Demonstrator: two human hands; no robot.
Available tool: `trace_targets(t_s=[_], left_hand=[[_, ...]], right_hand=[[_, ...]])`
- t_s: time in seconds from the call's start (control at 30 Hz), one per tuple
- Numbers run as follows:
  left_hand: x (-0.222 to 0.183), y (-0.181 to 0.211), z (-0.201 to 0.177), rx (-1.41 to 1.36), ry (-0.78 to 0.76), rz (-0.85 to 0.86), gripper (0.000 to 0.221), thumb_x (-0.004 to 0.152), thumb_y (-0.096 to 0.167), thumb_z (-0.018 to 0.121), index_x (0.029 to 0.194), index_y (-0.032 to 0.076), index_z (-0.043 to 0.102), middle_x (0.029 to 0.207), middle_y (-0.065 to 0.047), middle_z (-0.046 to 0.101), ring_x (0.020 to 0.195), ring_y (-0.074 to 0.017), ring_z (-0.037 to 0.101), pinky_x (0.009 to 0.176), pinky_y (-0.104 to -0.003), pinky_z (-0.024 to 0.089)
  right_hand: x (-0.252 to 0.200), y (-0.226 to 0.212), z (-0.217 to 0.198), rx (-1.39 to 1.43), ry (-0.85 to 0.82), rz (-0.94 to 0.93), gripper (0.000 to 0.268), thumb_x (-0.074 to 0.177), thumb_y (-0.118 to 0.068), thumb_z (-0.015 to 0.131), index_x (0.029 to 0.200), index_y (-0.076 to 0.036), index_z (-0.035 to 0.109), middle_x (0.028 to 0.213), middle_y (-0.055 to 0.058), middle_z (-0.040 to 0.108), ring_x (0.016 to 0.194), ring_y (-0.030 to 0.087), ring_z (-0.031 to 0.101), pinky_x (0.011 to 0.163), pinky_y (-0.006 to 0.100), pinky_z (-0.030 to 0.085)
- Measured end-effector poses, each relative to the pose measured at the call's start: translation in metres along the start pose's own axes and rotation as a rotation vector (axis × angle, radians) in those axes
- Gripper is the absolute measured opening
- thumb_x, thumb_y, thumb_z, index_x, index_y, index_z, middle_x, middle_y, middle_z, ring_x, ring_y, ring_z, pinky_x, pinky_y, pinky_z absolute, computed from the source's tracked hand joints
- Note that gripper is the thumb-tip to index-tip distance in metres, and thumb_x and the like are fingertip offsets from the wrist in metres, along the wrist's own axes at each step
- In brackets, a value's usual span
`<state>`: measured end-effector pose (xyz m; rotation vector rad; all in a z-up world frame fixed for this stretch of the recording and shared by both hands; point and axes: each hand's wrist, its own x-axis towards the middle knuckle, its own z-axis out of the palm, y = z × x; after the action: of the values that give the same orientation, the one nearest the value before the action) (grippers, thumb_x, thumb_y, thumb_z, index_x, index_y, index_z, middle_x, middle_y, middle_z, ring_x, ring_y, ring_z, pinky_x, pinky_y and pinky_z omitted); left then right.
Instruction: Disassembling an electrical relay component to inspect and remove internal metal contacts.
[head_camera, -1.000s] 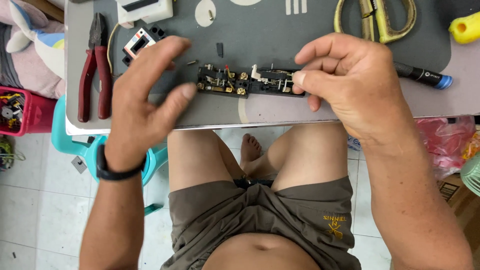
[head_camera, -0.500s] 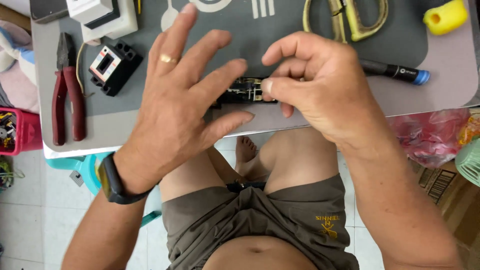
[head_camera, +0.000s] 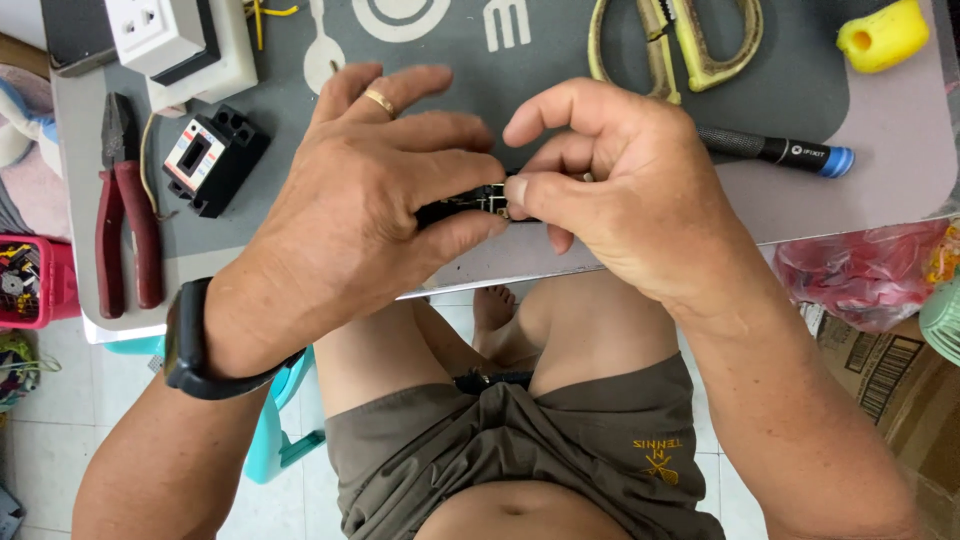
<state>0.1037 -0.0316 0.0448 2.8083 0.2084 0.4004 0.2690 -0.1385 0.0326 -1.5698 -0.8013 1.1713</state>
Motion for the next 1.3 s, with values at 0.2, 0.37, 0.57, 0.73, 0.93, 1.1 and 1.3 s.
trace_targets(t_s=[0.2,0.37,0.57,0.73,0.93,1.1,1.3], left_hand=[[0.005,0.000,0.002,-0.050,-0.048,-0.058,0.019,0.087,0.021,0.074,0.098,0.006,0.070,0.097,-0.005,0.069,0.096,-0.0306,0.059,0.093,-0.046,0.032],[0.003,0.001,0.004,0.030,-0.033,-0.056,0.017,0.094,0.027,0.069,0.094,0.010,0.069,0.096,-0.002,0.071,0.088,-0.0292,0.060,0.091,-0.048,0.031],[-0.014,0.009,0.001,0.229,0.042,0.004,0.043,0.094,0.034,0.071,0.122,0.002,0.063,0.115,-0.012,0.069,0.106,-0.0351,0.060,0.100,-0.057,0.033],[-0.057,0.021,-0.030,0.279,0.110,-0.066,0.063,0.089,0.026,0.086,0.135,-0.003,0.055,0.131,-0.022,0.061,0.124,-0.0424,0.053,0.107,-0.051,0.044],[-0.085,0.017,-0.021,0.241,0.340,-0.128,0.053,0.097,0.014,0.083,0.133,-0.008,0.051,0.131,-0.029,0.056,0.120,-0.0442,0.057,0.105,-0.055,0.047],[-0.035,0.014,-0.007,0.147,0.219,0.068,0.043,0.089,0.027,0.074,0.119,0.001,0.059,0.115,-0.014,0.060,0.106,-0.0364,0.052,0.083,-0.047,0.040],[0.000,-0.020,0.023,0.161,-0.056,0.024,0.019,0.087,0.030,0.070,0.077,0.016,0.063,0.070,-0.003,0.051,0.072,-0.0311,0.053,0.073,-0.042,0.034]], right_hand=[[0.001,0.006,-0.001,0.037,-0.020,-0.056,0.025,0.075,0.002,0.066,0.098,-0.007,0.062,0.066,0.008,0.067,0.051,0.010,0.053,0.046,0.021,0.047],[0.000,0.008,-0.001,0.017,0.010,-0.049,0.021,0.077,0.000,0.069,0.095,-0.008,0.063,0.067,0.005,0.068,0.047,0.011,0.052,0.047,0.021,0.047],[-0.005,0.004,0.003,-0.036,0.050,-0.056,0.019,0.078,-0.001,0.069,0.094,-0.009,0.065,0.067,0.003,0.069,0.048,0.011,0.055,0.049,0.020,0.047],[-0.006,0.008,0.006,-0.039,0.061,-0.127,0.018,0.081,0.001,0.067,0.097,-0.006,0.065,0.068,0.006,0.069,0.063,0.009,0.064,0.047,0.021,0.052],[-0.006,0.020,0.006,-0.053,0.010,-0.305,0.019,0.084,0.002,0.066,0.102,0.001,0.066,0.072,0.011,0.070,0.067,0.012,0.067,0.048,0.021,0.054],[-0.005,0.022,0.010,0.001,0.065,-0.261,0.024,0.083,0.004,0.066,0.106,-0.001,0.063,0.074,0.010,0.068,0.063,0.011,0.063,0.048,0.021,0.052],[-0.006,0.021,0.009,0.033,0.057,-0.253,0.026,0.082,0.005,0.068,0.107,0.001,0.063,0.071,0.011,0.068,0.062,0.013,0.063,0.048,0.022,0.053]])
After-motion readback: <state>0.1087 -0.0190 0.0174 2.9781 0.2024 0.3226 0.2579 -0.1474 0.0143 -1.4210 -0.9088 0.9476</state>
